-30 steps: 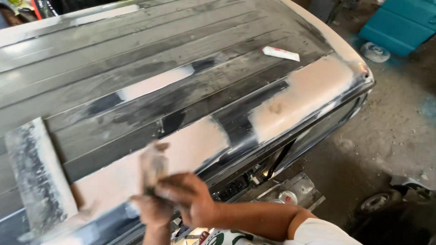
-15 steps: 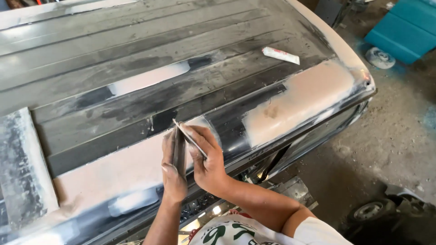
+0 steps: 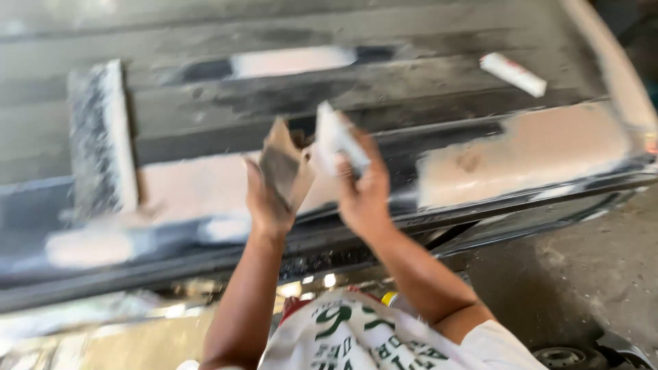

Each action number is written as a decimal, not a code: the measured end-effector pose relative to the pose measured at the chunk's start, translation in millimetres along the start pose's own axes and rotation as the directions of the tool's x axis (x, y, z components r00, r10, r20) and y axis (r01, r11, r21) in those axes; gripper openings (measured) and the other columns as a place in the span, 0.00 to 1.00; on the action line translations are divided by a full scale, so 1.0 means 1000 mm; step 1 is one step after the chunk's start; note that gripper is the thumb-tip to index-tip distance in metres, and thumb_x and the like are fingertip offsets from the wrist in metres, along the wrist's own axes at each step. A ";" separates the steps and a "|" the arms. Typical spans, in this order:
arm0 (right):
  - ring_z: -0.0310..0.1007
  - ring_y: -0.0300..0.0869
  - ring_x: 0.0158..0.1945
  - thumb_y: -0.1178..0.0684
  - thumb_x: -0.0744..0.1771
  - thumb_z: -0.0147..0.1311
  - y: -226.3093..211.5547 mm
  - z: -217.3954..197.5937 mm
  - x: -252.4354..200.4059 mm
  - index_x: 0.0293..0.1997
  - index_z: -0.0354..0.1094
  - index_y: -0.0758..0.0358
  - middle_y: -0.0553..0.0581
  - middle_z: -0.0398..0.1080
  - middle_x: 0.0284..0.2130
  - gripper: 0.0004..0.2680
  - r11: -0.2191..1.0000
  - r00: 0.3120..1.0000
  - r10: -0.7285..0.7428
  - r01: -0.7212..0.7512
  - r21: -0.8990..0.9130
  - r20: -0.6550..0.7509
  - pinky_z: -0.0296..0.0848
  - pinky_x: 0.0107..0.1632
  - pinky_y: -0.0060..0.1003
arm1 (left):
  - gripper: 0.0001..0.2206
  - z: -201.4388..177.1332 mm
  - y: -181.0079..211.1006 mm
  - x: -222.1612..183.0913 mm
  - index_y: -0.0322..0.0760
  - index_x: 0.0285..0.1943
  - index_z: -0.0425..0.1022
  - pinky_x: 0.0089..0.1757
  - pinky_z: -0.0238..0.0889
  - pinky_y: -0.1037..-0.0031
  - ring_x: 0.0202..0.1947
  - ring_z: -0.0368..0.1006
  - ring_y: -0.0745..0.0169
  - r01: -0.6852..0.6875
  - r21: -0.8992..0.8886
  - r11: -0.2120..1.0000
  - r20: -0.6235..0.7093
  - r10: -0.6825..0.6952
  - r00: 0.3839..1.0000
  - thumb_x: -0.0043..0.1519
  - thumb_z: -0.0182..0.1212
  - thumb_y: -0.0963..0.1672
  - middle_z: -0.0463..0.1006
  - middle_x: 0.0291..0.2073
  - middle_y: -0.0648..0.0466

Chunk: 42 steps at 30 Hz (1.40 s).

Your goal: The person applies a pinkish body filler to a black car hood using a large metal spreader and a smaller putty knife. They spread the filler over several areas and smooth the surface.

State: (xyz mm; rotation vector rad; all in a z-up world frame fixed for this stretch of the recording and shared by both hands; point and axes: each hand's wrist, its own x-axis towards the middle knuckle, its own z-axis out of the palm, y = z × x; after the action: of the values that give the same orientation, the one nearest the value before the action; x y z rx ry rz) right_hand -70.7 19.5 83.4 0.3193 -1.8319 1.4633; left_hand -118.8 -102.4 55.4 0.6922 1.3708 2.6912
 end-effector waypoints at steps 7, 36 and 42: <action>0.73 0.53 0.50 0.55 0.70 0.41 -0.017 -0.017 -0.029 0.63 0.66 0.58 0.61 0.67 0.53 0.14 0.872 0.841 -0.257 0.415 -0.261 0.476 0.75 0.48 0.47 | 0.43 -0.036 0.023 0.022 0.43 0.75 0.52 0.49 0.73 0.46 0.55 0.73 0.36 0.050 -0.540 0.840 -0.059 -0.097 0.994 0.57 0.39 0.66 0.71 0.58 0.35; 0.68 0.65 0.56 0.59 0.69 0.43 -0.015 0.037 -0.054 0.61 0.65 0.69 0.68 0.65 0.52 0.13 0.950 0.927 -0.232 0.281 -0.135 0.296 0.69 0.55 0.56 | 0.45 -0.007 0.012 -0.011 0.37 0.80 0.46 0.61 0.50 0.64 0.61 0.63 0.57 -0.386 0.155 0.909 0.028 0.387 0.922 0.63 0.38 0.67 0.69 0.61 0.44; 0.66 0.69 0.58 0.59 0.69 0.48 0.028 0.021 -0.044 0.61 0.61 0.77 0.78 0.65 0.54 0.15 0.929 0.978 -0.210 0.205 -0.307 0.018 0.64 0.60 0.57 | 0.41 -0.003 -0.010 -0.031 0.32 0.77 0.53 0.65 0.46 0.57 0.70 0.57 0.46 -0.410 0.227 0.883 0.180 0.375 0.909 0.60 0.61 0.58 0.58 0.72 0.41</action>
State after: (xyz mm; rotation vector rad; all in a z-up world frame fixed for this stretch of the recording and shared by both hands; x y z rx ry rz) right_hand -65.9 -2.4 32.0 0.3338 -1.9149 1.0157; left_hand -94.3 -106.2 34.9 1.2789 1.7314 2.7008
